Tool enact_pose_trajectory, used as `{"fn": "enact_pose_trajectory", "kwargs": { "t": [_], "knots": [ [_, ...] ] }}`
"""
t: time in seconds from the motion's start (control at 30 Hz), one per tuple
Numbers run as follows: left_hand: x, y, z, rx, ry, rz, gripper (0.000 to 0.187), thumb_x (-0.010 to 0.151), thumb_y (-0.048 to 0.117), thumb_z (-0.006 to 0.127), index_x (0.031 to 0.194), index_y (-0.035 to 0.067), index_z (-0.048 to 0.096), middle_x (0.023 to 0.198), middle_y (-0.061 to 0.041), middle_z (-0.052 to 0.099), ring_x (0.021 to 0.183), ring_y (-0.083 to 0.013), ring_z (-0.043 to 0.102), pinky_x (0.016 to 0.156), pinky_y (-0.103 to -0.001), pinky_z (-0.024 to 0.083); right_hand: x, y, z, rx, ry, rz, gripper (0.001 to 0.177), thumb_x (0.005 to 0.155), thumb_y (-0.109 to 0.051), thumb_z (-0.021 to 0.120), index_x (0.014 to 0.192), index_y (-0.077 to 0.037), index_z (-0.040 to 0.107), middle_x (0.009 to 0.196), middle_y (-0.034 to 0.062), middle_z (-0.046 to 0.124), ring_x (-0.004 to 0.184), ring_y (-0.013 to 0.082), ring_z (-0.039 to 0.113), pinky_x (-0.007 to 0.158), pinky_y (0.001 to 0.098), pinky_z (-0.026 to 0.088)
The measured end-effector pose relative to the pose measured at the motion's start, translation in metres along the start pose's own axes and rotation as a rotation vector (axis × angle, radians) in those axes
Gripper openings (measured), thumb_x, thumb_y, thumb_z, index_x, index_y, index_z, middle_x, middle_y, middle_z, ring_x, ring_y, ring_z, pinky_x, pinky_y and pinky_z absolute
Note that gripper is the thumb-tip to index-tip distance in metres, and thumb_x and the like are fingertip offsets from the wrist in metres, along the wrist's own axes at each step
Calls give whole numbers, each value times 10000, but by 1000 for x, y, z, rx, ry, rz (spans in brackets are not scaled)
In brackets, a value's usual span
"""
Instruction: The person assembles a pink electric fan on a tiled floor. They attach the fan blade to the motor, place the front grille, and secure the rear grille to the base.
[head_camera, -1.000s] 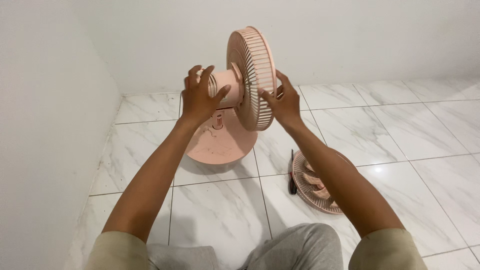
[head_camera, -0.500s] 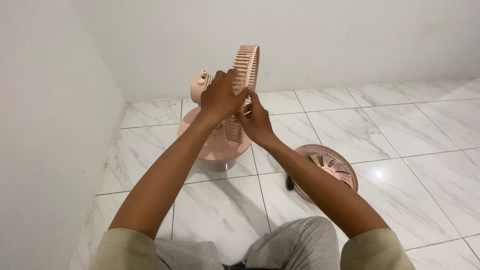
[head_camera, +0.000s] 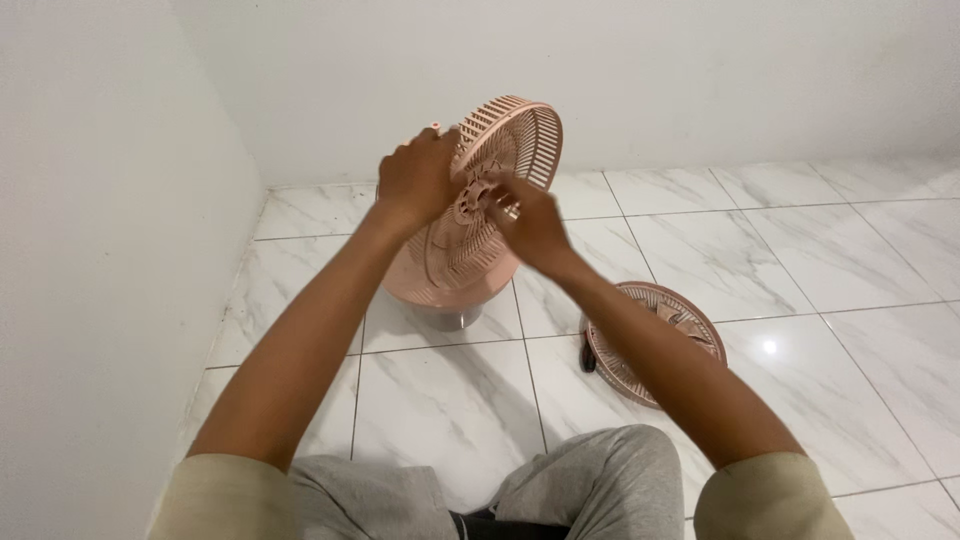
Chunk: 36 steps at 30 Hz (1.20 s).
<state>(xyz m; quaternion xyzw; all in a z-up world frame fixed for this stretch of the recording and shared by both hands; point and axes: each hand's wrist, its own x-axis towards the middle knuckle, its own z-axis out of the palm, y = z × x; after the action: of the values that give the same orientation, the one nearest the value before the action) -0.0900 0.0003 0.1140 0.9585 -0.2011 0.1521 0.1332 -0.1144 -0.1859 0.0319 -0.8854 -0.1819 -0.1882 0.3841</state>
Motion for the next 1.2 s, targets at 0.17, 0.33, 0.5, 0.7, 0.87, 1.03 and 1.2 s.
{"fn": "enact_pose_trajectory", "kwargs": {
  "t": [0.17, 0.33, 0.5, 0.7, 0.87, 1.03, 1.2],
  "knots": [
    [-5, -22, -11, -40, -10, 32, 567, 875, 281, 748, 1404, 159, 584, 1156, -105, 674, 1025, -293, 679, 858, -482, 558, 19, 23, -37, -206, 252, 102, 457, 980, -276, 739, 1374, -119, 570, 1206, 155, 631, 1124, 296, 622, 960, 438, 576],
    [-20, -38, -23, -73, -25, 74, 558, 876, 212, 762, 1412, 183, 609, 1137, -86, 691, 1036, -299, 673, 888, -461, 549, 20, 44, -62, -198, 250, -9, 577, 1051, -336, 671, 1515, -87, 434, 1359, 215, 563, 1325, 364, 527, 1065, 521, 475],
    [-25, -54, -32, -142, -46, 91, 584, 867, 176, 756, 1423, 202, 580, 1314, -49, 659, 1103, -273, 677, 956, -432, 533, 21, 52, -69, -137, 30, 22, 607, 1069, -431, 536, 1551, -102, 370, 1447, 227, 540, 1367, 377, 511, 1092, 501, 455],
    [-23, -76, -35, -197, -111, 1, 557, 921, 148, 695, 1450, 255, 556, 1410, -10, 629, 1173, -244, 665, 1018, -421, 519, 20, 46, -69, -128, -88, -14, 569, 1093, -423, 466, 1569, -125, 376, 1477, 207, 551, 1395, 369, 520, 1120, 500, 443],
    [-24, -104, -33, -313, -48, 57, 528, 959, 131, 655, 1465, 246, 559, 1399, -43, 642, 1192, -269, 649, 1016, -437, 524, 18, 37, -64, 3, -145, -121, 531, 1143, -384, 388, 1591, -101, 351, 1519, 209, 524, 1401, 370, 509, 1116, 498, 444],
    [-25, -118, -21, -404, 60, 89, 453, 1037, 169, 586, 1484, 241, 575, 1370, -99, 633, 1229, -278, 637, 1034, -414, 526, 14, 23, -57, 12, -155, 65, 520, 1081, -396, 409, 1553, -177, 408, 1343, 173, 605, 1129, 279, 703, 903, 383, 609],
    [-39, -99, -12, -135, 398, 100, 443, 1001, 250, 742, 1417, 147, 631, 1371, -154, 526, 1206, -307, 566, 953, -473, 499, 4, 8, -48, 19, -61, -83, 499, 1104, -395, 484, 1531, -140, 449, 1257, 209, 613, 1083, 293, 706, 838, 382, 627]
  ]
}}
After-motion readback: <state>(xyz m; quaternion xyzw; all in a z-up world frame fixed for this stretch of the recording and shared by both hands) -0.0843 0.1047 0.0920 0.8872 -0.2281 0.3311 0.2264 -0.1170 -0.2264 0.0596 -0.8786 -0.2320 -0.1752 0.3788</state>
